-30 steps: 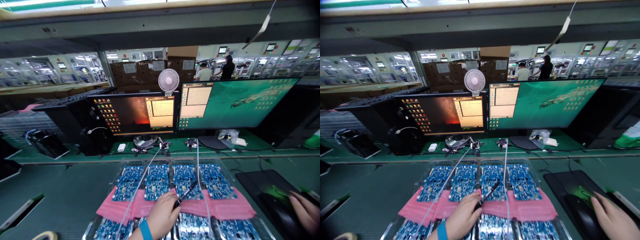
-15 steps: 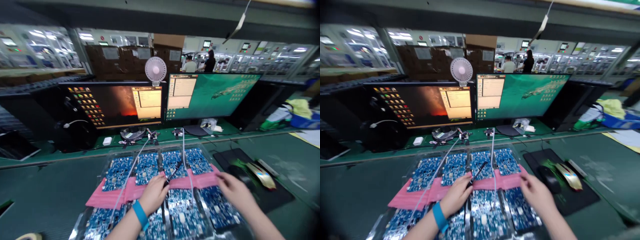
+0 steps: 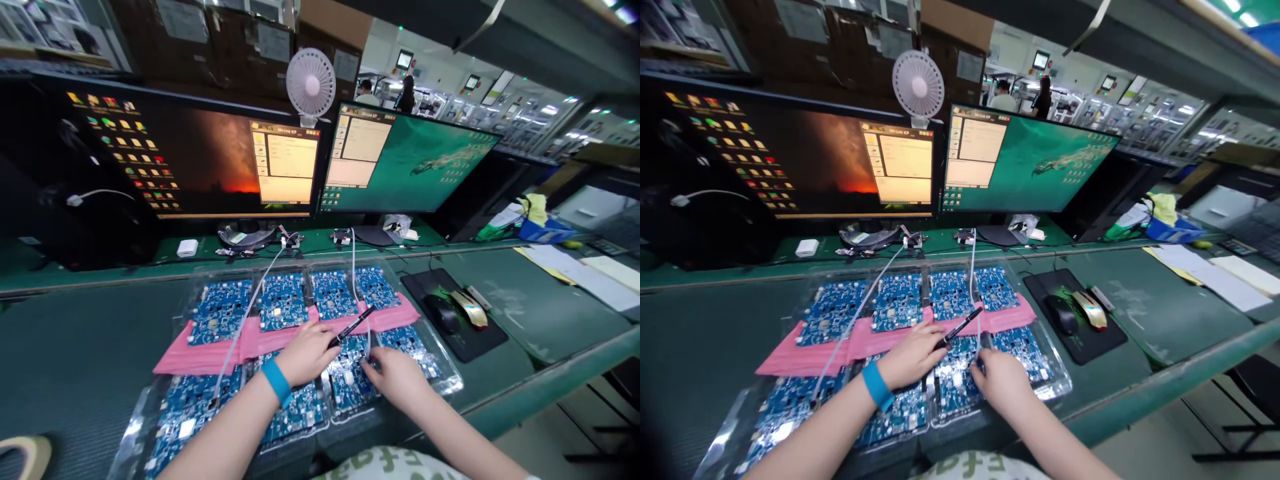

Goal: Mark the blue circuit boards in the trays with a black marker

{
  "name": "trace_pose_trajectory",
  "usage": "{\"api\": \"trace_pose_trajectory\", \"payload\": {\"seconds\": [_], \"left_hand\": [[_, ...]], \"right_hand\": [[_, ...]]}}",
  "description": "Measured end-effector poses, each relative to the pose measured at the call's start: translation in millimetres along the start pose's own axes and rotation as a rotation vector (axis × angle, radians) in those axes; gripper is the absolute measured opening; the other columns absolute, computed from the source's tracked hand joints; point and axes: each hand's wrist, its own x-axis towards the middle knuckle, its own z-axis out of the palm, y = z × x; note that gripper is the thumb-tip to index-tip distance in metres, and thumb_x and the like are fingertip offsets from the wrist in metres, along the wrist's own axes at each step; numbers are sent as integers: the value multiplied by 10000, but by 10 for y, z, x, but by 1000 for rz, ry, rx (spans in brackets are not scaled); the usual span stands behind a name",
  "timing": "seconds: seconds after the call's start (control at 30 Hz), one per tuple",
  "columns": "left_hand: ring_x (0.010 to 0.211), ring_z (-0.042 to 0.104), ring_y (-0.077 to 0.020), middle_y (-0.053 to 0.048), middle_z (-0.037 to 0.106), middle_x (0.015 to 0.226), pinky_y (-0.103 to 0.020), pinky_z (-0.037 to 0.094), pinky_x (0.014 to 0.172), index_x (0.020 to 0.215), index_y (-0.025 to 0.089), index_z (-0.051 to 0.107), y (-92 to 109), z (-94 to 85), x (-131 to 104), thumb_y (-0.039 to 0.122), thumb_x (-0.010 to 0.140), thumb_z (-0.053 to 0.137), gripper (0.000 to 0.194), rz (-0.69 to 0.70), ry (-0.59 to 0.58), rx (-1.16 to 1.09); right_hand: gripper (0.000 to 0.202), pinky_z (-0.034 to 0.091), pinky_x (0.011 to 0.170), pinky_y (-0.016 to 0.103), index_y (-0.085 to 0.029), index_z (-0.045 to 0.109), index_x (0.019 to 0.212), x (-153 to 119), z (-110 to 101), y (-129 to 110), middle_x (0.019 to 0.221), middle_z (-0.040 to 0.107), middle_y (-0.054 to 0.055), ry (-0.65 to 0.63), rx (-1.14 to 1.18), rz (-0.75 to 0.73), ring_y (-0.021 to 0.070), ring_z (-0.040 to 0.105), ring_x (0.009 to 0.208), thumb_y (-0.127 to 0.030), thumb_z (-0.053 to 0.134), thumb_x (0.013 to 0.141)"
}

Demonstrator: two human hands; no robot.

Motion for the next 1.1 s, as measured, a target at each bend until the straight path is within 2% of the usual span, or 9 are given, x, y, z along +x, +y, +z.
{"api": "trace_pose_trajectory", "payload": {"seconds": [0.2, 0.43, 0.7, 0.9, 1.1], "left_hand": [[1006, 471, -197, -74, 560, 1034, -402, 260, 959, 972, 173, 535, 0, 12, 3, 384, 852, 308, 332, 23, 12, 6], [977, 491, -199, -68, 586, 979, -400, 273, 939, 946, 168, 545, 29, 9, 15, 383, 846, 325, 323, 18, -16, 17], [1011, 485, -189, -73, 573, 1050, -382, 242, 966, 1009, 168, 525, -13, 72, 12, 388, 850, 310, 347, 20, 5, 6], [916, 530, -181, -52, 611, 922, -374, 293, 927, 928, 178, 541, 3, 38, 18, 394, 852, 293, 337, 6, -21, -21], [992, 499, -191, -63, 578, 1050, -404, 225, 976, 967, 177, 530, -15, 63, 22, 391, 854, 290, 341, 15, -4, -12]], "right_hand": [[163, 344, 541, 236, -180, 545, 789, 26, 67, -109, 756, 587, 35, 9, -143, 77, 178, 572, 673, -278, 424, 836], [150, 321, 508, 238, -175, 505, 790, 13, 153, -87, 734, 574, 24, 42, -175, 88, 178, 567, 638, -261, 400, 854], [162, 280, 496, 232, -160, 488, 786, 22, 130, -35, 677, 570, 28, 53, -102, 117, 165, 556, 613, -262, 392, 869], [155, 268, 508, 221, -172, 500, 747, -19, 126, 53, 662, 561, -2, 112, 31, 107, 128, 533, 609, -266, 434, 850], [154, 283, 549, 218, -179, 527, 734, -41, 135, 22, 693, 569, -1, 130, 40, 86, 135, 535, 664, -265, 456, 840]]}}
